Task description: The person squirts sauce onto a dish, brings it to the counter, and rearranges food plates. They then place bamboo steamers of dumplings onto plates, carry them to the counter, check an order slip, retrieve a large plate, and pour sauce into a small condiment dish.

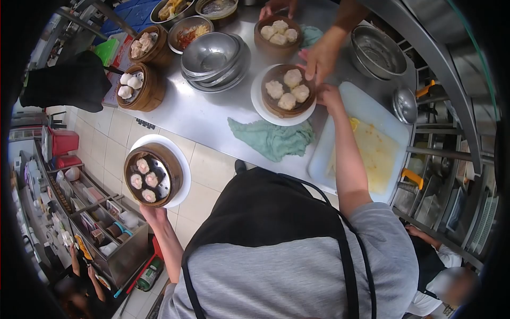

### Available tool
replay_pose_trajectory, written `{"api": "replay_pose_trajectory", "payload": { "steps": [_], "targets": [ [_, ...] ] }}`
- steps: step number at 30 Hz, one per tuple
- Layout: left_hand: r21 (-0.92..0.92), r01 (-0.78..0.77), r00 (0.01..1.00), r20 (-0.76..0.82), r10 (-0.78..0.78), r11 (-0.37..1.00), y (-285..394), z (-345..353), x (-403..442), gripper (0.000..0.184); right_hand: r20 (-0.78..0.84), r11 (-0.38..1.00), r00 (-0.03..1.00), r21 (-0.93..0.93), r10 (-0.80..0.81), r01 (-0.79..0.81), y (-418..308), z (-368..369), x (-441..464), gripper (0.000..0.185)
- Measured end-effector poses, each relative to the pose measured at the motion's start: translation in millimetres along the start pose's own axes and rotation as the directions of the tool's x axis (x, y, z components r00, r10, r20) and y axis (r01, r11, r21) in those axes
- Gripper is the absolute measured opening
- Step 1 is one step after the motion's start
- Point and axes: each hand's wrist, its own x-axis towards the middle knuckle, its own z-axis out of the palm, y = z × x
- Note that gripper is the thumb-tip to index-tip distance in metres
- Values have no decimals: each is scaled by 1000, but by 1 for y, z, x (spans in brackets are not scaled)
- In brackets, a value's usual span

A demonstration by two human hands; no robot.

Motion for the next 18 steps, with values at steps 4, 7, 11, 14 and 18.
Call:
{"api": "replay_pose_trajectory", "payload": {
  "steps": [4, 7, 11, 14, 18],
  "targets": [
    [9, -17, 1000, 3, 17, 1000, -1, 3, -1, 37, -5, 995, 1000, 97, -13, 13, -3, 8, 10, 25],
    [-18, -21, 1000, 12, 21, 1000, -1, 1, 0, 36, -84, 995, 994, 72, -63, 69, -7, 11, 10, 23],
    [-28, -28, 999, 16, 28, 999, 2, -2, -2, 36, -101, 971, 994, -226, 50, -72, -1, 11, -1, 24],
    [-49, -41, 999, 15, 42, 998, 4, -1, -6, 36, -122, 959, 992, -281, -13, -21, 4, 17, -4, 23],
    [-53, -39, 999, -19, 38, 998, 8, 1, -11, 36, -165, 939, 975, -334, -149, 87, 9, 23, -3, 23]
  ]
}}
